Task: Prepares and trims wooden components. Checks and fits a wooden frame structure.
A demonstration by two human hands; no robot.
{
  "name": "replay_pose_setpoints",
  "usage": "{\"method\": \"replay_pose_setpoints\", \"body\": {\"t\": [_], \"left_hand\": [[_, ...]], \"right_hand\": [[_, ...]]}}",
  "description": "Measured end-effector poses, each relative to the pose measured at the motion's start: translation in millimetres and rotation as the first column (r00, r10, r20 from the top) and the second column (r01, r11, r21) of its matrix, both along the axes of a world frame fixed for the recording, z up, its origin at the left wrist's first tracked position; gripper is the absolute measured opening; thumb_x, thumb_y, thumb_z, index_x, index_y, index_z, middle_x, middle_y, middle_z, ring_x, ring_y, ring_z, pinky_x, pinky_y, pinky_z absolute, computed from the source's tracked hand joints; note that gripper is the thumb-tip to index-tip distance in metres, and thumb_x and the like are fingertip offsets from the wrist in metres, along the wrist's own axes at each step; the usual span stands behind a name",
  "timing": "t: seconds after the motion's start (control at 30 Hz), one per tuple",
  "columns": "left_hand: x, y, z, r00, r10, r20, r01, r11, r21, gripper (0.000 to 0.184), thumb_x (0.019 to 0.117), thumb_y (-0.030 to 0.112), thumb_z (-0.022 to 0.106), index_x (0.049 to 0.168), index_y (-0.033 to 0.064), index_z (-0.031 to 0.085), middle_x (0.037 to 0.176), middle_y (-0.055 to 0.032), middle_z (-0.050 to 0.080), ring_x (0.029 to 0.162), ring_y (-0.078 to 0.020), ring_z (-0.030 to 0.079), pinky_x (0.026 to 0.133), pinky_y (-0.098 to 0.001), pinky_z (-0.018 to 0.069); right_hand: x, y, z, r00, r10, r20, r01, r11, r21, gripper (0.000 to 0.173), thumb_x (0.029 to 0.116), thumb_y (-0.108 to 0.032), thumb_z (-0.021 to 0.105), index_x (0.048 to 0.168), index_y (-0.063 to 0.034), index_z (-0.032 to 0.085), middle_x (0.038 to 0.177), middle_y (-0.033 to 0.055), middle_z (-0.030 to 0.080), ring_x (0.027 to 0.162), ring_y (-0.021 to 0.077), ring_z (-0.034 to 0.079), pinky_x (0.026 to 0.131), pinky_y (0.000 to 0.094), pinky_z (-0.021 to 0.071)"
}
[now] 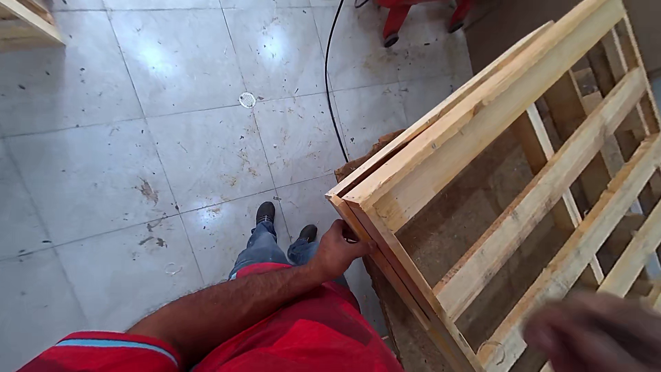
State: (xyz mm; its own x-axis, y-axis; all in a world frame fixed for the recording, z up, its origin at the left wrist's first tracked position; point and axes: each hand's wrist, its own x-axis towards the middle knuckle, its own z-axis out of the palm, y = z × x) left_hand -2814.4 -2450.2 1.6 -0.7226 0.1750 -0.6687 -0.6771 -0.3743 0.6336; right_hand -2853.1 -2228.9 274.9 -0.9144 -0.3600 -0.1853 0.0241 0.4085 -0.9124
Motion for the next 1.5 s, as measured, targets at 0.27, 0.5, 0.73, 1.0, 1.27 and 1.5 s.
{"method": "replay_pose_setpoints", "body": {"t": [0.27,0.5,0.73,1.0,1.27,1.5], "left_hand": [[3.7,3.6,1.1,0.998,0.031,-0.051,-0.033,0.999,-0.04,0.071,0.0728,0.036,0.088,0.128,0.0069,0.054,0.106,-0.0065,0.073,0.095,-0.018,0.073,0.084,-0.0401,0.0635],[-1.4,0.2,6.6,1.0,0.014,0.007,-0.014,1.0,0.016,0.073,0.0713,0.032,0.089,0.129,0.0068,0.053,0.11,-0.0038,0.073,0.093,-0.0164,0.075,0.084,-0.0375,0.0659],[-4.6,-3.4,8.5,0.999,0.021,0.036,-0.024,0.996,0.087,0.072,0.068,0.031,0.092,0.125,0.0084,0.053,0.106,-0.0021,0.075,0.092,-0.0146,0.076,0.085,-0.0345,0.0663],[-7.1,-9.2,4.9,0.999,-0.035,-0.034,0.035,0.999,0.019,0.066,0.0683,0.031,0.094,0.121,0.0136,0.057,0.101,0.0037,0.076,0.089,-0.0092,0.075,0.082,-0.0321,0.0665],[-6.2,-7.5,12.4,0.999,-0.015,-0.045,0.013,0.999,-0.04,0.068,0.065,0.02,0.093,0.122,0.015,0.058,0.099,0.0036,0.076,0.083,-0.0103,0.076,0.076,-0.032,0.0672],[-2.5,-3.6,10.0,0.999,0.01,-0.046,-0.011,0.999,-0.033,0.071,0.0673,0.023,0.093,0.128,0.0153,0.057,0.106,0.0013,0.075,0.09,-0.0139,0.076,0.078,-0.0351,0.0677]], "right_hand": [[-44.9,28.7,-140.8,0.782,-0.3,0.546,-0.031,0.857,0.515,0.021,0.101,-0.015,0.059,0.116,-0.0089,0.072,0.084,0.0042,0.065,0.055,0.0127,0.049,0.049,0.0287,0.0403],[-82.0,-5.3,-202.4,0.521,-0.16,0.838,0.164,0.983,0.085,0.005,0.0944,-0.006,0.064,0.096,-0.0092,0.068,0.073,0.0041,0.063,0.058,0.0065,0.053,0.053,0.0221,0.0461],[-82.1,-27.1,-225.4,0.398,0.012,0.917,0.308,0.94,-0.146,0.035,0.074,-0.039,0.09,0.1,-0.0189,0.075,0.09,0.0026,0.077,0.083,0.0125,0.075,0.077,0.0331,0.0637],[-100.2,-10.7,-244.8,0.263,0.102,0.959,0.119,0.983,-0.137,0.021,0.0801,-0.025,0.08,0.098,-0.0233,0.07,0.083,-0.0057,0.072,0.076,0.0048,0.069,0.069,0.0249,0.0584],[-107.4,17.6,-230.7,0.492,0.261,0.831,-0.096,0.964,-0.247,0.031,0.087,-0.009,0.077,0.112,-0.0264,0.073,0.108,-0.0107,0.076,0.101,0.0019,0.07,0.09,0.0248,0.0592],[-131.2,16.7,-213.7,0.37,0.264,0.891,-0.541,0.841,-0.024,0.02,0.09,0.005,0.069,0.102,-0.0089,0.075,0.1,-0.0011,0.075,0.094,0.0069,0.069,0.087,0.0262,0.0588]]}}
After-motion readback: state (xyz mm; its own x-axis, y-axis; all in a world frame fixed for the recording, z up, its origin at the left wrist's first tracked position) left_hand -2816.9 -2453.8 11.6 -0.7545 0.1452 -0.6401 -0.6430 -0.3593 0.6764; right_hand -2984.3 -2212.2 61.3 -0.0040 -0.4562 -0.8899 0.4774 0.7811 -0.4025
